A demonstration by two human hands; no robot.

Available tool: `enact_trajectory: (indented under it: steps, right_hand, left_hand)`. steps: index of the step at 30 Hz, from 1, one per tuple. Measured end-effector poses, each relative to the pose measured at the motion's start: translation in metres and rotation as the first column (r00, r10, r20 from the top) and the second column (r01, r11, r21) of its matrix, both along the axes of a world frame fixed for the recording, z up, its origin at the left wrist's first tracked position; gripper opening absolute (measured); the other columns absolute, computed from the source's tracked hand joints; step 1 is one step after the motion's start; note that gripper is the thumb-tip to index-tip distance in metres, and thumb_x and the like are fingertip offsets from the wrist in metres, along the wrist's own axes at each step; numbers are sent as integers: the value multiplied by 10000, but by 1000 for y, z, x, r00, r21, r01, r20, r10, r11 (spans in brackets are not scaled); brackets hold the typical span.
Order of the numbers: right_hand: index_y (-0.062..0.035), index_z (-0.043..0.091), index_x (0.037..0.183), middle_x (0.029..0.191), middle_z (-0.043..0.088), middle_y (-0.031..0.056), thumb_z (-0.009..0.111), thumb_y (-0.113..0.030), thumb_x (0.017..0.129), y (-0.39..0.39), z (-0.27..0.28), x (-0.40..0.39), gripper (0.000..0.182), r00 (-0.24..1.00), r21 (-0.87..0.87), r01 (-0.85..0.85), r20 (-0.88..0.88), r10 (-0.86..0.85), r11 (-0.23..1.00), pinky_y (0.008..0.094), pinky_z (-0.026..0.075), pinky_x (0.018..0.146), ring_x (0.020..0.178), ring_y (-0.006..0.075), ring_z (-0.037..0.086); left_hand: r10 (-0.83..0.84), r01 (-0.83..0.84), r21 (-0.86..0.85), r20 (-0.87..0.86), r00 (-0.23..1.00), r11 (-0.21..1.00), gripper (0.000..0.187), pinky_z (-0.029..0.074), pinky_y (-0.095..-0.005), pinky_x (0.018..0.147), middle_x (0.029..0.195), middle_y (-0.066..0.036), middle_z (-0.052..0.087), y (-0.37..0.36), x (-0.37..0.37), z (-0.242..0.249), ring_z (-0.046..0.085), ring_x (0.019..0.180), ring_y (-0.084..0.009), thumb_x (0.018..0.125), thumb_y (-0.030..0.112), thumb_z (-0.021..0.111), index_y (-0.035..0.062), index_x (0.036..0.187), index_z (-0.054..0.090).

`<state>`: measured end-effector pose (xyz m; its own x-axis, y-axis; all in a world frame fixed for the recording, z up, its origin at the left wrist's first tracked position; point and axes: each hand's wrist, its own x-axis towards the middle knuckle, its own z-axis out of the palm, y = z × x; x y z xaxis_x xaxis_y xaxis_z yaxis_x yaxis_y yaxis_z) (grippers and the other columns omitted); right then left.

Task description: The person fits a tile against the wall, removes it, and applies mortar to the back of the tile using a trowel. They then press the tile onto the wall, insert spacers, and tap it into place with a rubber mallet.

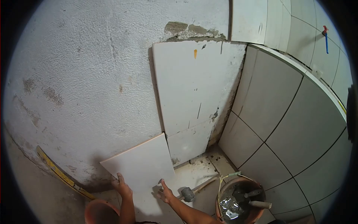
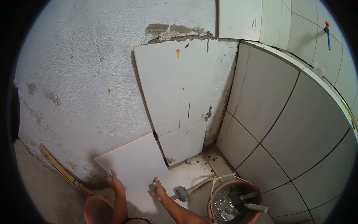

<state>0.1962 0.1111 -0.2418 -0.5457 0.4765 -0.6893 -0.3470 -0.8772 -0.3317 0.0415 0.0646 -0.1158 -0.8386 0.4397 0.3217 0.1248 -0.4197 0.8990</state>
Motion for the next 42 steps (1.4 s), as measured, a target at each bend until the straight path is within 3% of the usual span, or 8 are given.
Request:
enact_trajectory:
  steps: [7, 9, 12, 18, 21, 25, 32, 42]
  right_hand:
    - [-126, 137, 1404, 1416, 154, 209, 543, -641, 754, 10, -23, -15, 924, 996, 7, 11, -86, -11, 1000, 420, 331, 990, 1271, 345, 264]
    - [-121, 232, 1347, 1334, 281, 183, 554, -598, 775, 14, -31, -19, 812, 992, 50, 36, -122, -29, 998, 389, 429, 905, 1149, 298, 412]
    - [-123, 276, 1287, 1253, 353, 156, 572, -554, 789, 20, -38, -24, 722, 994, 74, 75, -80, -69, 994, 362, 482, 832, 1027, 256, 492]
    - [-115, 271, 1257, 1213, 390, 89, 586, -560, 779, 25, -33, -24, 726, 996, 89, 83, -16, -82, 993, 352, 474, 809, 999, 221, 510]
    - [-111, 263, 1263, 1180, 413, 63, 569, -582, 779, 32, -26, -21, 741, 1000, 87, 21, 13, -22, 996, 352, 470, 800, 999, 201, 513]
    - [-110, 238, 1285, 1186, 419, 75, 546, -602, 781, 43, -34, -25, 769, 1000, 94, -12, 21, 10, 995, 360, 466, 823, 1016, 201, 511]
    - [-81, 194, 1346, 1261, 395, 124, 482, -660, 778, 56, -35, -26, 861, 989, 89, -138, 58, 133, 986, 346, 470, 824, 1065, 219, 493]
    - [-74, 76, 1389, 1355, 297, 148, 485, -661, 770, 66, -43, -32, 946, 996, 101, -89, 41, 85, 991, 307, 452, 877, 1135, 235, 452]
  left_hand:
    - [-49, 47, 57, 29, 998, 997, 318, 379, -289, 875, 1075, -109, 524, 7, 7, 11, 500, 962, -156, 896, 136, 520, -60, 1137, 453]
    - [8, -9, 41, 32, 999, 999, 333, 387, -286, 862, 1054, -99, 530, 10, 14, 19, 503, 948, -151, 886, 164, 549, -59, 1117, 463]
    - [14, -14, 5, 5, 1000, 1000, 341, 395, -279, 849, 1027, -89, 536, 12, 6, 5, 506, 920, -144, 885, 182, 559, -64, 1102, 466]
    - [-3, 8, -57, 89, 996, 998, 313, 412, -274, 790, 979, -81, 535, 15, 14, 8, 504, 866, -134, 892, 184, 540, -65, 1070, 473]
    - [-25, 25, -49, 13, 1000, 998, 289, 414, -276, 780, 973, -84, 533, 19, 5, -5, 502, 862, -133, 899, 173, 519, -62, 1061, 474]
    - [-19, 18, -170, -4, 1000, 985, 283, 412, -277, 796, 976, -90, 532, 19, 0, -13, 503, 868, -136, 911, 159, 488, -64, 1083, 459]
    - [-56, 56, -118, 4, 998, 991, 292, 405, -281, 825, 1001, -97, 526, 24, -1, -17, 509, 901, -150, 921, 135, 468, -75, 1119, 422]
    - [-34, 45, -131, 80, 996, 990, 308, 390, -282, 857, 1058, -93, 495, 29, -19, -52, 484, 950, -157, 949, 210, 441, -39, 1130, 427]
